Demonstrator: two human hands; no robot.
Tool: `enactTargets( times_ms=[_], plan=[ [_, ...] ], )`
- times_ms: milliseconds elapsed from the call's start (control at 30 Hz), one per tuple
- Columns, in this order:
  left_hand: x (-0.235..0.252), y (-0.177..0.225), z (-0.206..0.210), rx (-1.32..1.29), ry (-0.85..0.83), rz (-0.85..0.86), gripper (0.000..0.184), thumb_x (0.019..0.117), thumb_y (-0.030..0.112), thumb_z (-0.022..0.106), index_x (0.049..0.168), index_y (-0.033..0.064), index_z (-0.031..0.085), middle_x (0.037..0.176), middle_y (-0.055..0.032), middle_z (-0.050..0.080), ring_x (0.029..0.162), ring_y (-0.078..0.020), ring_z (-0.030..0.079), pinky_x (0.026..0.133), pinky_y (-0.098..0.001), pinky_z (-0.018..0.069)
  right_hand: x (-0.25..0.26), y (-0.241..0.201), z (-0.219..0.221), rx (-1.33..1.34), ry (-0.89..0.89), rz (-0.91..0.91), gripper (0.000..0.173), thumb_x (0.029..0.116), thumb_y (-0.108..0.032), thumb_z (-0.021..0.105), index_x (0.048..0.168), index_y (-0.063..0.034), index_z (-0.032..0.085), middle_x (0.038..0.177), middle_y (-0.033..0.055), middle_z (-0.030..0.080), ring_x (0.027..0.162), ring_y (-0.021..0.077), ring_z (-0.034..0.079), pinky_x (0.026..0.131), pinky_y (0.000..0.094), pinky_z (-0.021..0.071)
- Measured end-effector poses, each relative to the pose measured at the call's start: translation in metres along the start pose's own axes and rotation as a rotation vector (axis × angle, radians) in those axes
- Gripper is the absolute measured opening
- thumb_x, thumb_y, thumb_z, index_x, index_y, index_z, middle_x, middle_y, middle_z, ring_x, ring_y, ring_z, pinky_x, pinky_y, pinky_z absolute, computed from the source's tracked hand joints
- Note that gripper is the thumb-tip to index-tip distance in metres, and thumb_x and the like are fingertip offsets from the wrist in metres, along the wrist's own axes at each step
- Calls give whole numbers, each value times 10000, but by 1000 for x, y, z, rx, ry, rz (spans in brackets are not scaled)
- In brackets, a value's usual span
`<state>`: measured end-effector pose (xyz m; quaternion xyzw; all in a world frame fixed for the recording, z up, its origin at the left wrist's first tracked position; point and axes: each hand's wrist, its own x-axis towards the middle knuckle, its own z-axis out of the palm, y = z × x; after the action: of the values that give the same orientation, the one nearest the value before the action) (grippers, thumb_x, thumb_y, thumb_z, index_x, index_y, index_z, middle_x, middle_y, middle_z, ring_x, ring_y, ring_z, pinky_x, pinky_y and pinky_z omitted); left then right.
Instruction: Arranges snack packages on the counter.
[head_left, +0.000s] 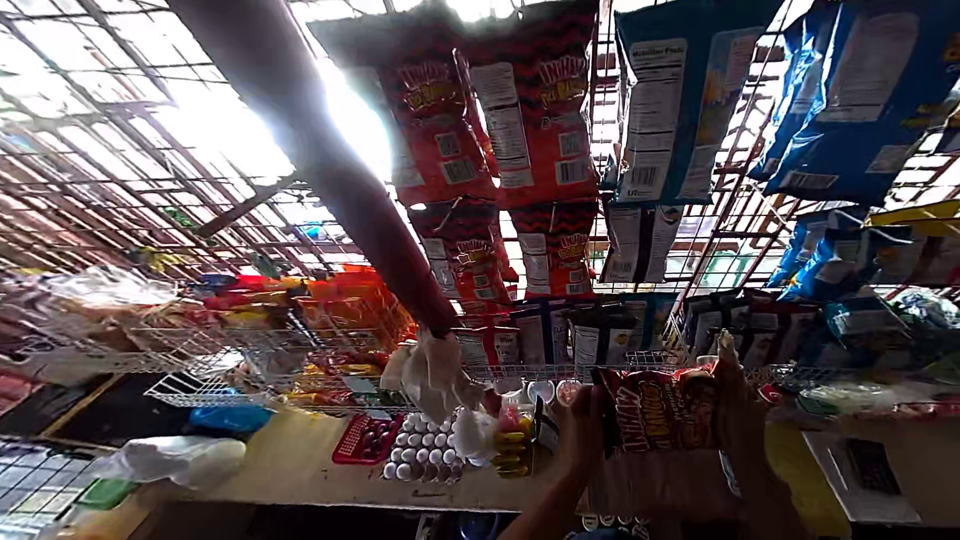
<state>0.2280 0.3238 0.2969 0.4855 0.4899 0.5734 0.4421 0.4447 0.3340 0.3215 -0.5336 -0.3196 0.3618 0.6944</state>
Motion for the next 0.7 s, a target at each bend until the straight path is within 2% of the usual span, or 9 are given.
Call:
enactTargets(
  times_ms=[67, 167, 233, 333, 400, 433, 533, 600, 700],
  plan=[
    [-2, 12, 1, 64, 21, 36, 284, 1078, 145, 419, 1052, -36, 636, 815, -4, 641, 746, -24, 633, 748, -245, 565, -4, 17, -9, 109, -86, 38, 308, 1075, -253, 506, 1115, 0, 677, 879, 4, 735, 779, 69, 704, 749, 266, 615],
    [-7, 29, 5, 166, -43, 66, 290, 1081, 136, 367, 1077, -46, 593, 790, -13, 609, 712, -33, 617, 712, -249, 557, -4, 37, -21, 74, -183, 115, 359, 1075, -362, 498, 1070, -48, 670, 773, -21, 685, 664, 56, 662, 645, 264, 601],
    [-10, 35, 4, 240, -99, 74, 279, 1075, 107, 365, 1066, -81, 572, 789, -53, 590, 716, -69, 603, 716, -277, 538, 0, 36, -31, -81, -129, 77, 354, 1079, -296, 473, 1049, 10, 650, 713, -28, 642, 587, 29, 605, 580, 238, 559],
    [-9, 31, 0, 322, -89, 83, 300, 1060, 111, 364, 1043, -103, 573, 782, -101, 583, 736, -148, 607, 749, -354, 528, 0, 5, -42, -371, -25, -75, 427, 1100, -218, 394, 1325, 123, 516, 902, 66, 601, 728, 32, 572, 723, 232, 531],
    [-10, 29, 1, 341, -113, 69, 296, 1053, 105, 372, 1038, -112, 572, 784, -127, 588, 762, -192, 609, 787, -404, 509, -3, -7, -38, -494, -70, -261, 388, 1045, -136, 466, 1274, 158, 575, 1016, 172, 673, 818, 125, 643, 787, 308, 561],
    [-11, 27, 4, 358, -130, 67, 292, 1061, 109, 375, 1036, -104, 574, 765, -98, 584, 724, -150, 608, 738, -356, 529, -9, -12, -29, -553, -153, -361, 349, 1008, -113, 518, 1225, 132, 641, 1099, 213, 698, 915, 200, 688, 855, 374, 574],
    [-15, 23, 12, 304, -189, 39, 289, 1070, 108, 358, 1074, -102, 556, 748, -50, 566, 670, -72, 582, 673, -275, 525, -37, -17, 21, -678, -433, -539, 312, 955, -164, 642, 1235, -65, 739, 1340, 163, 662, 1202, 298, 659, 1010, 471, 550],
    [-14, 25, 16, 229, -195, -19, 325, 1076, 118, 338, 1185, -116, 535, 782, -33, 578, 657, -44, 587, 656, -252, 543, -46, -7, 44, -713, -539, -620, 337, 972, -255, 646, 1236, -64, 732, 1331, 144, 677, 1245, 323, 638, 1047, 517, 509],
    [-10, 16, 13, 101, -170, -58, 278, 1077, 120, 342, 1100, -74, 539, 821, -4, 575, 727, -11, 591, 726, -230, 541, -25, 1, 33, -708, -631, -524, 309, 1018, -257, 581, 1110, -13, 748, 1176, 161, 722, 1166, 313, 667, 1018, 487, 527]
  ],
)
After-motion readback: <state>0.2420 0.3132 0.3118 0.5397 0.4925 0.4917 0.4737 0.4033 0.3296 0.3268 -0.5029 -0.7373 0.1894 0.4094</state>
